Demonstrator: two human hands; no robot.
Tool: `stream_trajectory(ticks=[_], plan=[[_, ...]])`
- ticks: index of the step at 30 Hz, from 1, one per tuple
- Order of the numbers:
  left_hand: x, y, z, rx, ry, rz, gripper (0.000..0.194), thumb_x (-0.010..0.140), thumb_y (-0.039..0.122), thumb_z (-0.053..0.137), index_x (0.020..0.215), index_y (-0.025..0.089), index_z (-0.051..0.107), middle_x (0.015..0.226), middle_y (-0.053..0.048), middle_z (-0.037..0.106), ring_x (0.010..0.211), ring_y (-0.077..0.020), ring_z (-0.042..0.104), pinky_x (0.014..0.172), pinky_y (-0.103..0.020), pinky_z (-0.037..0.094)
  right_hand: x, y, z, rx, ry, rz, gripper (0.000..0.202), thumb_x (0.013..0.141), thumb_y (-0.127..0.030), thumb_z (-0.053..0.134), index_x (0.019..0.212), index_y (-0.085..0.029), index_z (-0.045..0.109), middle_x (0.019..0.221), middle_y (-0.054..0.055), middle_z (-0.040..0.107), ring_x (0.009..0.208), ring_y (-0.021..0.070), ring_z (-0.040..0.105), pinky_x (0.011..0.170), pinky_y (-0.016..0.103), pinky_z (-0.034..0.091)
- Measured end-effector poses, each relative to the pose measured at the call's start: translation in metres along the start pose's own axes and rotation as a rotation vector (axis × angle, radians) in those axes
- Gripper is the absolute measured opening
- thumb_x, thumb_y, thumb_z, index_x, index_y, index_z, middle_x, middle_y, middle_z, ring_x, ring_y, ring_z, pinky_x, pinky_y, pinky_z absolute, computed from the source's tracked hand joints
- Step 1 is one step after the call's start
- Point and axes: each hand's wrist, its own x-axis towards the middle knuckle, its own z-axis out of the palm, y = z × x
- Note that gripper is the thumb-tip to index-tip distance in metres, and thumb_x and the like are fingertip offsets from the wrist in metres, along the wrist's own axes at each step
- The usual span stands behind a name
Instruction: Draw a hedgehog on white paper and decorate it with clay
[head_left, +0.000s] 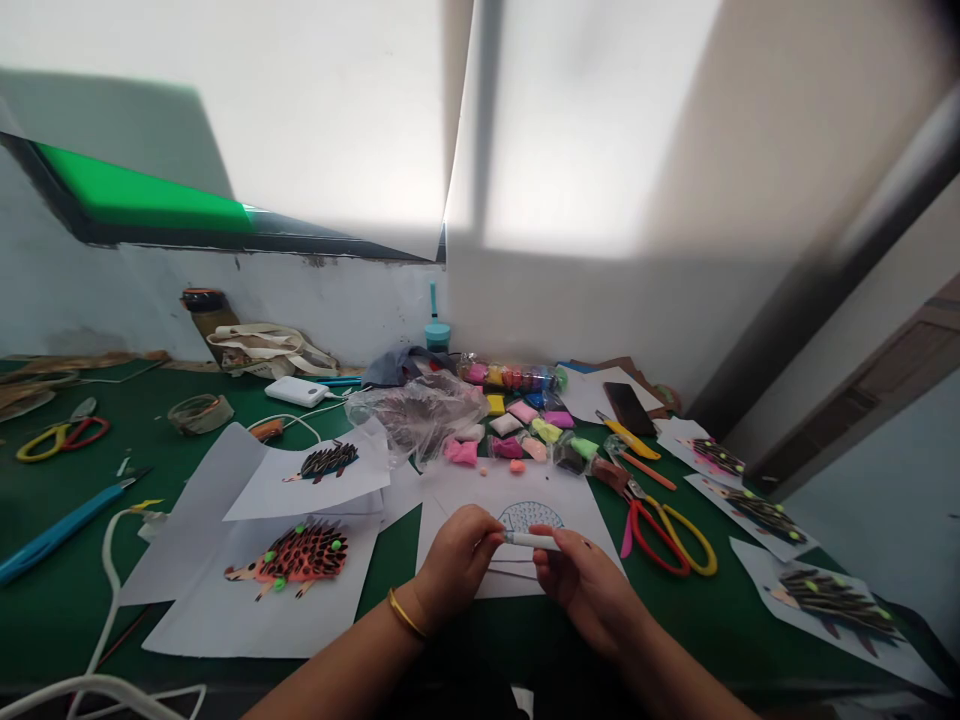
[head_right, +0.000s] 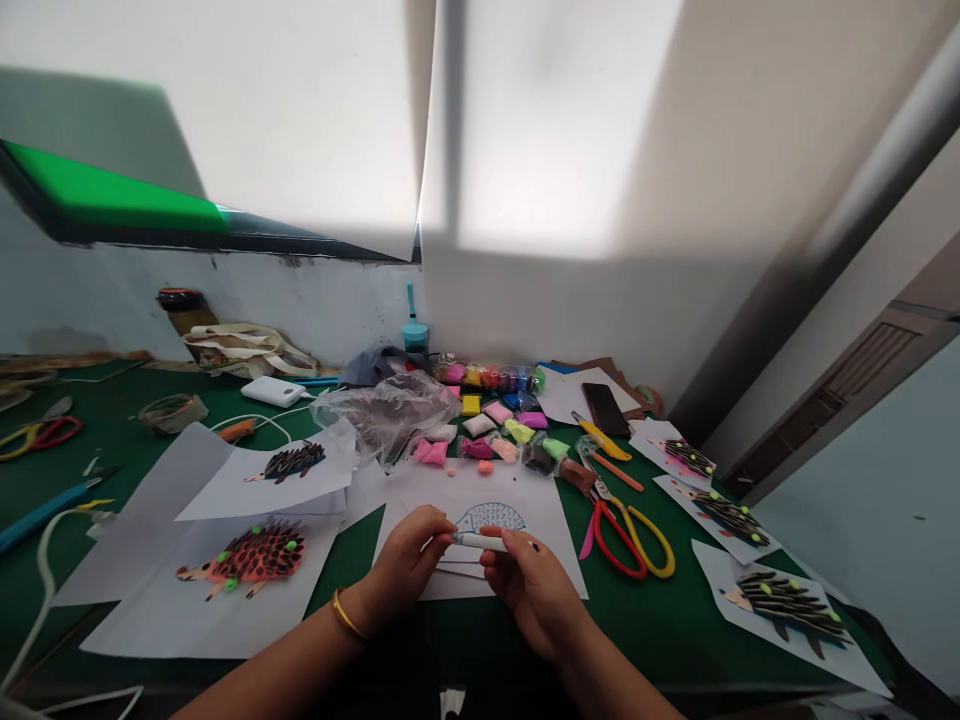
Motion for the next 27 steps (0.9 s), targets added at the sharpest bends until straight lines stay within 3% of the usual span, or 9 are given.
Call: stream_trajectory(ticks=[4,7,10,12,14,17,21,24,27], plan=[[0.002,-0.002,-0.002,-0.016,0.008,-0.098,0.022,0.093,0.031,0.055,0.113,0.022,0.058,0.098,-0.006,0.064,0.091,-0.0202,0.059,0.083,-0.037,0.049,0.003,-0.027,-0.008,-0.476,-0.099,-0.077,0.040,0.078,-0.037,0.070,0.112,-0.017,0.071,0.093,0.009,0.073,0.085,0.0213,0.066,0.084,0.037,0.049],[0.005,-0.003,-0.004,0.041,0.046,-0.178,0.040,0.090,0.029,0.059,0.128,0.022,0.050,0.108,-0.007,0.063,0.100,-0.0224,0.058,0.090,-0.042,0.047,0.014,-0.052,-0.023,-0.961,0.039,-0.302,0.041,0.079,-0.033,0.064,0.119,-0.021,0.068,0.117,0.009,0.069,0.103,0.0277,0.064,0.092,0.042,0.046],[0.009,-0.003,-0.005,0.135,0.080,-0.201,0.012,0.092,0.026,0.052,0.099,0.019,0.060,0.094,-0.006,0.062,0.090,-0.0218,0.058,0.082,-0.039,0.048,0.029,-0.074,-0.045,-1.480,0.226,-0.526,0.040,0.083,-0.025,0.054,0.121,-0.020,0.067,0.126,0.010,0.065,0.117,0.0284,0.056,0.100,0.041,0.040],[0.011,-0.003,-0.004,0.197,0.086,-0.193,0.015,0.092,0.024,0.051,0.080,0.019,0.058,0.084,-0.004,0.060,0.083,-0.0207,0.056,0.077,-0.036,0.046,0.040,-0.083,-0.059,-1.794,0.270,-0.558,0.039,0.084,-0.020,0.051,0.120,-0.019,0.067,0.119,0.011,0.068,0.113,0.0286,0.057,0.099,0.042,0.038],[0.012,-0.003,-0.004,0.247,0.094,-0.187,0.018,0.091,0.025,0.052,0.074,0.019,0.056,0.079,-0.003,0.059,0.080,-0.0200,0.056,0.074,-0.034,0.045,0.051,-0.088,-0.069,-1.999,0.268,-0.541,0.038,0.085,-0.016,0.048,0.117,-0.020,0.069,0.116,0.010,0.069,0.112,0.0274,0.057,0.096,0.040,0.038],[0.013,-0.003,-0.005,0.292,0.111,-0.188,0.020,0.091,0.026,0.053,0.073,0.019,0.056,0.078,-0.003,0.060,0.079,-0.0196,0.056,0.074,-0.033,0.043,0.064,-0.085,-0.073,-2.142,0.320,-0.524,0.038,0.086,-0.012,0.045,0.114,-0.021,0.069,0.116,0.011,0.068,0.113,0.0271,0.055,0.091,0.038,0.039],[0.016,-0.002,-0.010,0.320,0.112,-0.211,0.017,0.090,0.025,0.054,0.076,0.019,0.059,0.082,-0.003,0.062,0.082,-0.0202,0.058,0.077,-0.034,0.044,0.073,-0.077,-0.066,-2.167,0.355,-0.604,0.032,0.089,-0.021,0.049,0.116,-0.023,0.067,0.117,0.012,0.065,0.112,0.0284,0.052,0.086,0.037,0.037],[0.022,0.000,-0.017,0.352,0.051,-0.218,0.008,0.087,0.023,0.058,0.085,0.021,0.066,0.090,-0.004,0.066,0.088,-0.0224,0.061,0.078,-0.036,0.046,0.076,-0.077,-0.062,-2.204,0.365,-0.626,0.028,0.090,-0.019,0.049,0.111,-0.022,0.068,0.111,0.013,0.065,0.107,0.0286,0.053,0.083,0.037,0.036],[0.033,0.001,-0.023,0.445,-0.036,-0.226,0.012,0.085,0.020,0.061,0.094,0.022,0.070,0.094,-0.006,0.068,0.088,-0.0246,0.063,0.076,-0.037,0.047,0.080,-0.082,-0.061,-2.240,0.408,-0.583,0.029,0.090,-0.014,0.046,0.106,-0.021,0.069,0.104,0.013,0.065,0.101,0.0276,0.054,0.079,0.036,0.034]])
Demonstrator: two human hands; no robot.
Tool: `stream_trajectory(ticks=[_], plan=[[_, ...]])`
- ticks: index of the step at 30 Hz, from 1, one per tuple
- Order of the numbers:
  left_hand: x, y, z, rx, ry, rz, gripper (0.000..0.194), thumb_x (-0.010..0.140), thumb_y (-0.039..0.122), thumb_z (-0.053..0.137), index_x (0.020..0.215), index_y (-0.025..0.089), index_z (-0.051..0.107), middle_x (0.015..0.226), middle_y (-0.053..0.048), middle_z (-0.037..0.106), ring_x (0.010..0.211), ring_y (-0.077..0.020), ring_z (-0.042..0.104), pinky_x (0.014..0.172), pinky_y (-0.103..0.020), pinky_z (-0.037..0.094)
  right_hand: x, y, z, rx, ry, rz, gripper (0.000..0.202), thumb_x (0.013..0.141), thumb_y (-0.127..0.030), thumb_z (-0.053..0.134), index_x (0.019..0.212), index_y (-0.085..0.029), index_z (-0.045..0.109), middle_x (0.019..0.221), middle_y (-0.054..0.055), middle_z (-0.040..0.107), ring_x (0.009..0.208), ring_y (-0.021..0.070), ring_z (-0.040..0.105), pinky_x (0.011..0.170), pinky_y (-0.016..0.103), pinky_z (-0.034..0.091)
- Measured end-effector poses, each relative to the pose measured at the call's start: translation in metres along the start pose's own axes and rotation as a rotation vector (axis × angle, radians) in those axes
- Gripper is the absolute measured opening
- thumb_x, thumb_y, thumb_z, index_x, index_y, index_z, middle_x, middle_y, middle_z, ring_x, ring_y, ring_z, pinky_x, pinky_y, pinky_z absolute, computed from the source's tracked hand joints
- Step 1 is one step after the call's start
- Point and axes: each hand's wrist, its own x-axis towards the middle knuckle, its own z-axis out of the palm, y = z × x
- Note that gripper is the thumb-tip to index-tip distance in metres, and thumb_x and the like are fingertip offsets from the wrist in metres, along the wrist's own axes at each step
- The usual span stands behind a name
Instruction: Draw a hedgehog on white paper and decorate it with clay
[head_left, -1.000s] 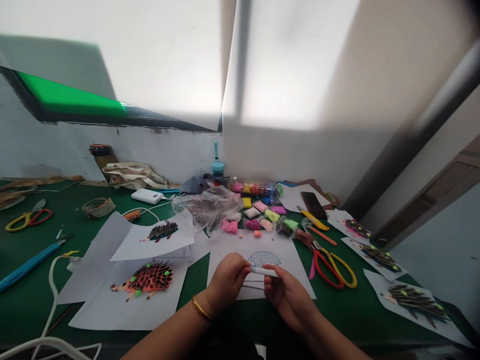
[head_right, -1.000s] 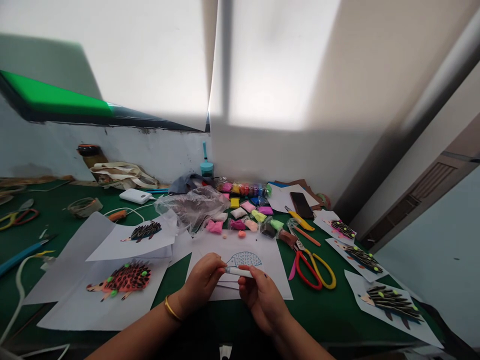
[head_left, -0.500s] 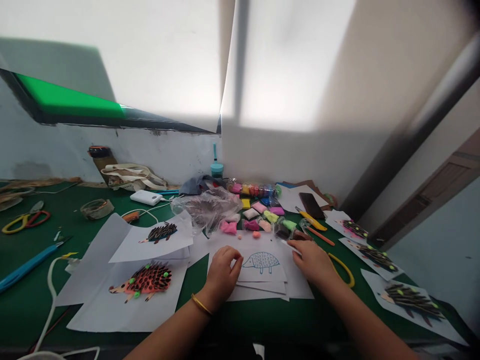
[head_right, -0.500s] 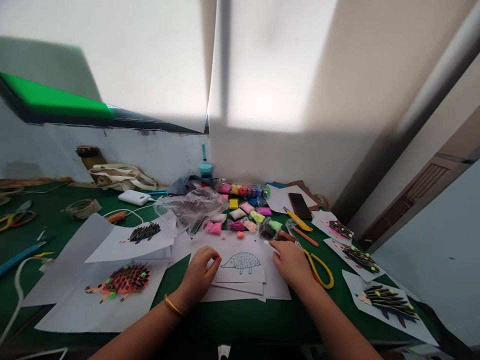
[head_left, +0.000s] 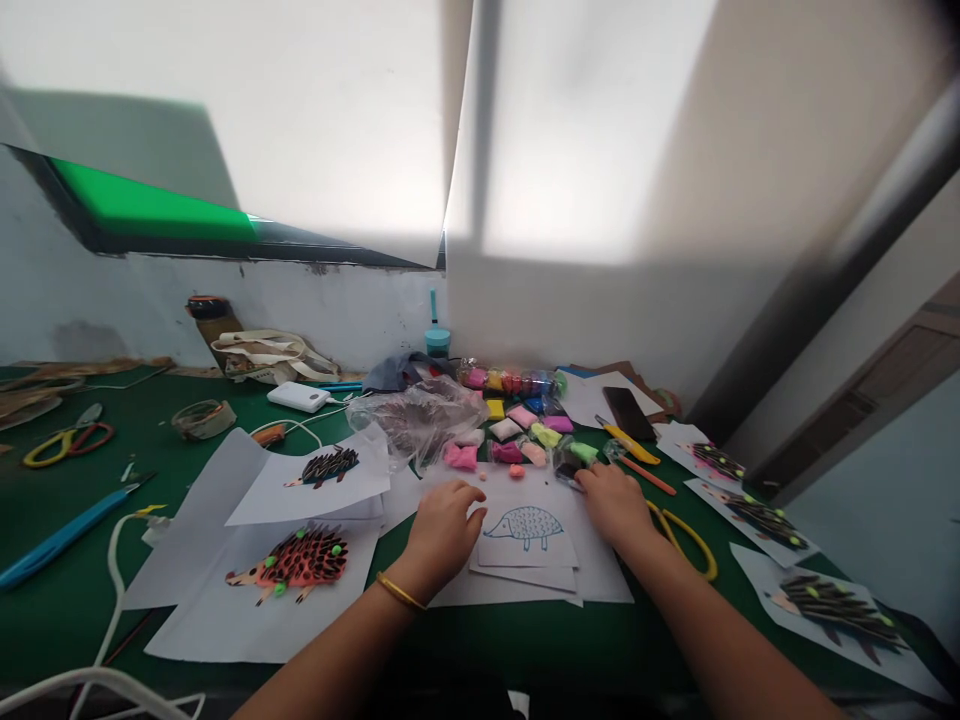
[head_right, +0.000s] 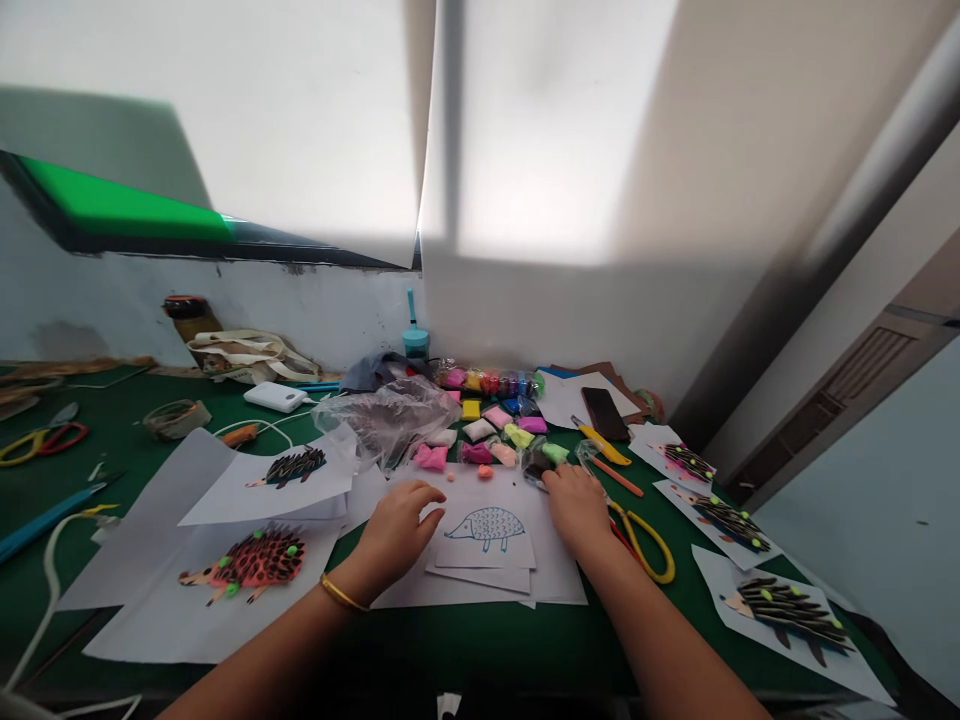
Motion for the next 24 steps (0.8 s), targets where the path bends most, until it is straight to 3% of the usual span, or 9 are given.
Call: stream_trajectory(ticks=[5,12,19,24], plan=[[0.032,-0.003,0.002,0.230,-0.134,-0.046,0.021,0.088,0.017,0.056,0.106,0.019,0.069,0.104,-0.012,0.066,0.097,-0.0273,0.061,0.084,-0.039,0.046,0.008,-0.008,-0.004,0.060,0.007,-0.024,0.030,0.088,-0.018,0.050,0.111,-0.023,0.069,0.106,0.011,0.065,0.103,0.0270,0.054,0.080,0.035,0.035],[0.066,-0.015,0.033,0.273,-0.259,-0.146,0.021,0.089,0.018,0.052,0.092,0.013,0.072,0.097,-0.017,0.066,0.092,-0.0269,0.062,0.082,-0.038,0.045,0.017,-0.041,-0.006,0.203,-0.001,-0.113,0.025,0.088,-0.023,0.054,0.107,-0.023,0.070,0.105,0.009,0.068,0.101,0.0250,0.056,0.082,0.033,0.038],[0.062,-0.016,0.038,0.178,-0.186,-0.153,0.011,0.084,0.015,0.059,0.089,0.013,0.068,0.098,-0.016,0.065,0.096,-0.0282,0.061,0.084,-0.041,0.043,0.034,-0.062,-0.001,0.235,0.033,-0.149,0.026,0.085,-0.023,0.059,0.109,-0.025,0.068,0.136,0.006,0.058,0.111,0.0268,0.055,0.086,0.036,0.042],[0.054,-0.010,0.032,0.008,-0.088,-0.145,0.010,0.089,0.023,0.056,0.094,0.017,0.063,0.089,-0.006,0.067,0.082,-0.0194,0.062,0.074,-0.031,0.047,0.033,-0.073,-0.003,0.389,0.121,-0.227,0.020,0.090,-0.025,0.055,0.102,-0.022,0.070,0.124,0.009,0.064,0.122,0.0258,0.051,0.098,0.038,0.040]])
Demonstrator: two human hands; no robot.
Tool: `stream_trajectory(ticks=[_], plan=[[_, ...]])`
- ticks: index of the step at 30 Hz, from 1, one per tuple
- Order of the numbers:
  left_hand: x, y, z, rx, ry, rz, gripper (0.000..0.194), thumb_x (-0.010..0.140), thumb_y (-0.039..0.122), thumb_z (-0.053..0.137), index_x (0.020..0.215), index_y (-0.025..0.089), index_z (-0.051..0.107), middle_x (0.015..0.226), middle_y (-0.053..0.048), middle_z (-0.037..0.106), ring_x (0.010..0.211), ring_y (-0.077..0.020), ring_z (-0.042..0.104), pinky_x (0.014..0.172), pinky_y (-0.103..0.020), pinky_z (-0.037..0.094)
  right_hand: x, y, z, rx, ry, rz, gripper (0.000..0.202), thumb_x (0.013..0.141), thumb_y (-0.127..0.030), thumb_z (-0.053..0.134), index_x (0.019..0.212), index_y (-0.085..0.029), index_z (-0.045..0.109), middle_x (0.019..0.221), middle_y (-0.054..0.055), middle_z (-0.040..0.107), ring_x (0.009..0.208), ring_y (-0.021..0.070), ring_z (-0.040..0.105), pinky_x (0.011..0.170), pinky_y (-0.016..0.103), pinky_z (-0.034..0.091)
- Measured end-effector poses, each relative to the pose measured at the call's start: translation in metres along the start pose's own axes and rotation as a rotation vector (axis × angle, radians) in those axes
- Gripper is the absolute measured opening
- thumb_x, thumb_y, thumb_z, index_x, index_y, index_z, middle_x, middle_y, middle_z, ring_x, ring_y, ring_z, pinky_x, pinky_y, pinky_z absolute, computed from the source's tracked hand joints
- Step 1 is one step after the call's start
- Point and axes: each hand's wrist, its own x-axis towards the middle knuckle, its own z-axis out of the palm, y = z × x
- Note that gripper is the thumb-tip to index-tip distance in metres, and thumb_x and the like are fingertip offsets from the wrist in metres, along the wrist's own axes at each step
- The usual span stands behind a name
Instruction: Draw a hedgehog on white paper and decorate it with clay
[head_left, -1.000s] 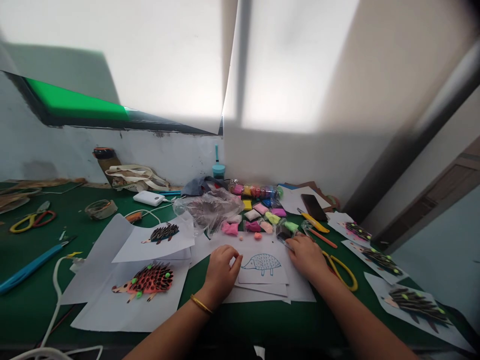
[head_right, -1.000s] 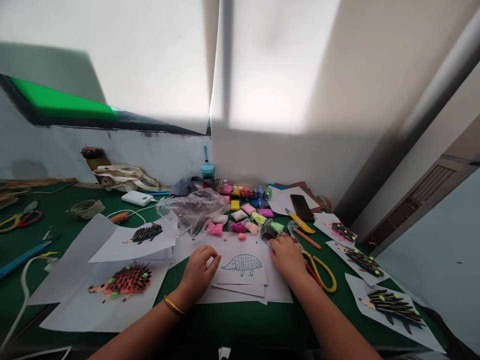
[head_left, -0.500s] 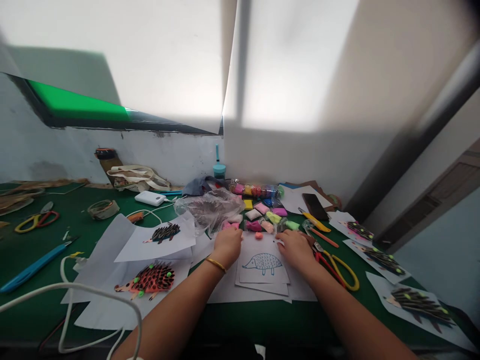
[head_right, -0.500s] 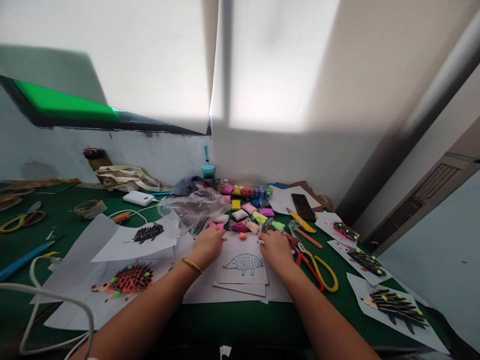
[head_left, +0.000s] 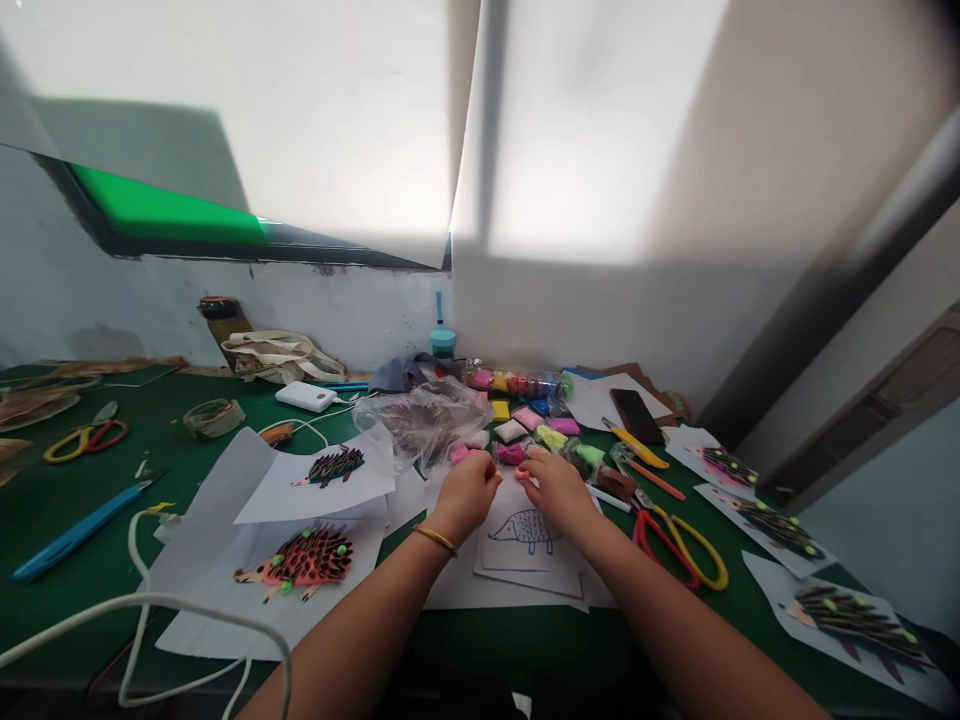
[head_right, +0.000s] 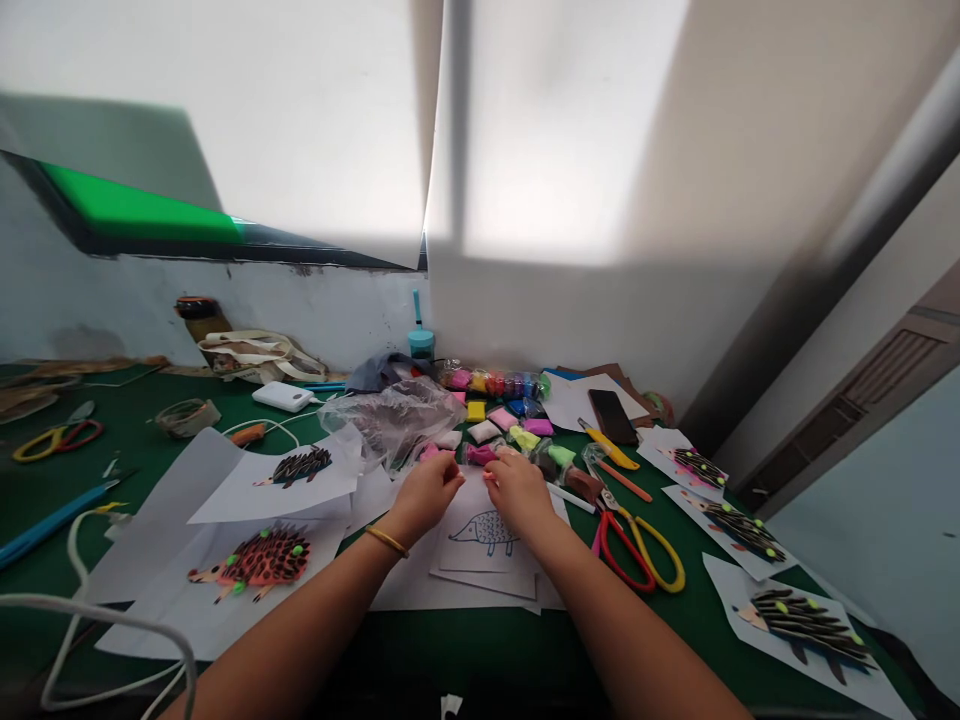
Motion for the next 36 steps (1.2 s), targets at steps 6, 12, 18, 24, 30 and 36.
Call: stream_trajectory(ticks=[6,12,18,24,30,36], plan=[[-0.020,-0.004,0.000,-0.772,0.016,-0.027,0.020,0.084,0.034,0.061,0.092,0.016,0.067,0.077,-0.002,0.066,0.069,-0.0158,0.061,0.064,-0.027,0.049,-0.029,-0.014,-0.008,0.267,0.088,-0.089,0.024,0.090,-0.024,0.052,0.108,-0.022,0.067,0.113,0.008,0.067,0.115,0.0235,0.055,0.098,0.036,0.041],[-0.029,-0.013,-0.002,-0.920,0.093,-0.169,0.032,0.082,0.048,0.061,0.078,0.016,0.063,0.069,-0.001,0.062,0.064,-0.0150,0.058,0.061,-0.027,0.048,-0.049,0.009,-0.009,0.066,-0.049,0.082,0.030,0.089,-0.020,0.047,0.111,-0.020,0.068,0.110,0.010,0.067,0.105,0.0247,0.056,0.093,0.037,0.041],[-0.028,-0.017,0.012,-0.956,0.098,-0.229,0.039,0.080,0.047,0.062,0.102,0.015,0.067,0.088,-0.008,0.070,0.077,-0.0188,0.066,0.067,-0.029,0.051,-0.069,0.018,-0.018,0.107,-0.218,0.133,0.058,0.086,-0.035,0.054,0.143,-0.022,0.044,0.136,0.009,0.056,0.127,0.0268,0.046,0.105,0.041,0.032],[-0.029,-0.018,0.014,-0.940,0.123,-0.230,0.041,0.078,0.045,0.064,0.105,0.015,0.069,0.092,-0.008,0.071,0.081,-0.0203,0.066,0.074,-0.033,0.052,-0.082,0.006,-0.028,0.105,-0.423,0.178,0.100,0.072,-0.056,0.069,0.154,-0.028,0.020,0.155,0.008,0.034,0.144,0.0309,0.022,0.114,0.048,0.015],[-0.031,-0.019,0.008,-0.879,0.139,-0.191,0.039,0.080,0.044,0.064,0.106,0.016,0.070,0.104,-0.009,0.070,0.095,-0.0238,0.064,0.083,-0.035,0.051,-0.076,0.015,-0.030,0.102,-0.415,0.206,0.097,0.073,-0.056,0.066,0.154,-0.026,0.020,0.156,0.008,0.032,0.144,0.0300,0.024,0.113,0.046,0.018],[-0.032,-0.022,0.013,-0.738,0.155,-0.144,0.031,0.086,0.041,0.055,0.100,0.016,0.066,0.095,-0.008,0.070,0.088,-0.0226,0.064,0.078,-0.033,0.051,-0.081,0.029,-0.038,0.073,-0.342,0.263,0.098,0.072,-0.059,0.067,0.153,-0.027,0.022,0.156,0.009,0.032,0.142,0.0317,0.027,0.111,0.048,0.023]])
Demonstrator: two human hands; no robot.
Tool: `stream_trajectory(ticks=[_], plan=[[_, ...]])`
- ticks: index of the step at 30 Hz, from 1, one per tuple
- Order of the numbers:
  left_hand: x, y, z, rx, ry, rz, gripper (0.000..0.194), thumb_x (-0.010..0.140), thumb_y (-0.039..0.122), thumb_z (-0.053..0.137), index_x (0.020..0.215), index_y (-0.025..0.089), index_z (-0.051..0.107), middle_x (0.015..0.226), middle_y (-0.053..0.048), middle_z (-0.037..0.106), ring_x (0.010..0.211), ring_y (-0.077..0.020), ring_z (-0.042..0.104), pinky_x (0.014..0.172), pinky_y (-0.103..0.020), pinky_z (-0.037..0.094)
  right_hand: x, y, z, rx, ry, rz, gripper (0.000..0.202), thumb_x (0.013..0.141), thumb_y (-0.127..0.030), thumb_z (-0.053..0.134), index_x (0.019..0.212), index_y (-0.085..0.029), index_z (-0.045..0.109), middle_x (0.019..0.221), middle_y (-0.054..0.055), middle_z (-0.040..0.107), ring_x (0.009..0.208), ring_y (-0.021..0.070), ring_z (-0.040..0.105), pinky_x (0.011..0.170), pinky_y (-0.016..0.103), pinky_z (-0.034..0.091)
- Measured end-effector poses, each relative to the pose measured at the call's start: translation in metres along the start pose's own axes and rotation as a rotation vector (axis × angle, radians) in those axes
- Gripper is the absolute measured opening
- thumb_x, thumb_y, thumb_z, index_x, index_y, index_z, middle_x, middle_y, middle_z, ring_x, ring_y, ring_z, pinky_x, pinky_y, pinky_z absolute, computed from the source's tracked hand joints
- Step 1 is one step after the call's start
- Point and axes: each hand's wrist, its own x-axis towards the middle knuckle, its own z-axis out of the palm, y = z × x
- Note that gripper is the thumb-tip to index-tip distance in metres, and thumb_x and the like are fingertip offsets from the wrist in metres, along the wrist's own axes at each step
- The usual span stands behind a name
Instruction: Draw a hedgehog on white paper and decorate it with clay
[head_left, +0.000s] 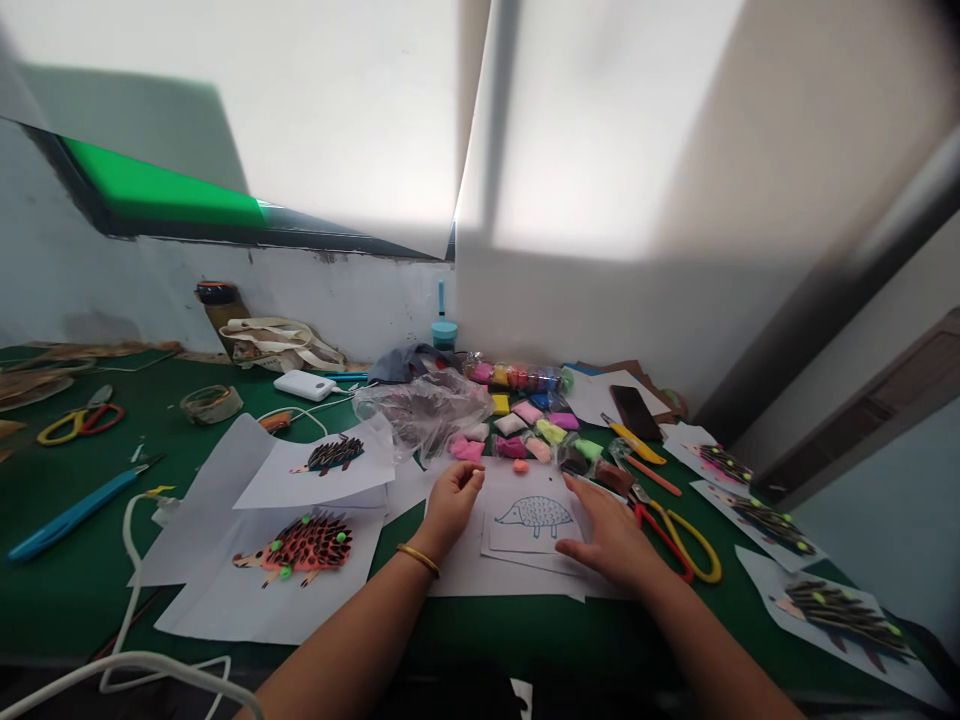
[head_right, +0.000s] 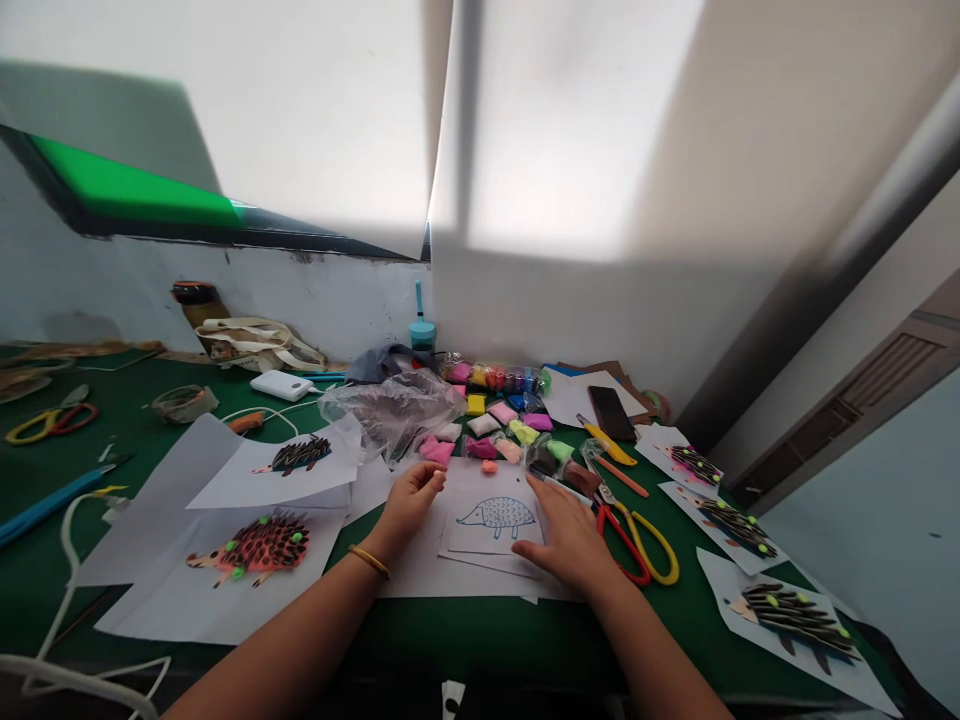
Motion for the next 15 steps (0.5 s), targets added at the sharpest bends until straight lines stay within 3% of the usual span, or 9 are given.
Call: stream_trajectory(ticks=[3,8,15], plan=[[-0.004,0.001,0.000,0.114,-0.035,0.027,0.026,0.090,0.038,0.051,0.099,0.018,0.064,0.100,-0.008,0.070,0.092,-0.0236,0.064,0.083,-0.035,0.048,-0.009,0.007,-0.002,-0.025,-0.020,0.014,0.099,0.071,-0.058,0.068,0.153,-0.027,0.020,0.154,0.009,0.034,0.142,0.0317,0.027,0.112,0.048,0.022],[-0.010,0.007,0.004,0.506,-0.194,0.123,0.026,0.097,0.031,0.040,0.109,0.019,0.060,0.112,-0.010,0.068,0.103,-0.0239,0.062,0.089,-0.036,0.046,-0.027,0.008,0.002,-0.030,-0.032,0.050,0.097,0.072,-0.054,0.068,0.153,-0.028,0.020,0.150,0.008,0.041,0.140,0.0318,0.031,0.112,0.049,0.022],[-0.011,0.004,0.009,0.591,-0.202,0.161,0.021,0.096,0.027,0.041,0.096,0.018,0.060,0.100,-0.010,0.068,0.095,-0.0233,0.062,0.086,-0.035,0.045,-0.037,-0.001,0.010,0.014,-0.015,0.037,0.087,0.077,-0.051,0.063,0.152,-0.027,0.026,0.147,0.007,0.046,0.138,0.0298,0.034,0.112,0.048,0.023]])
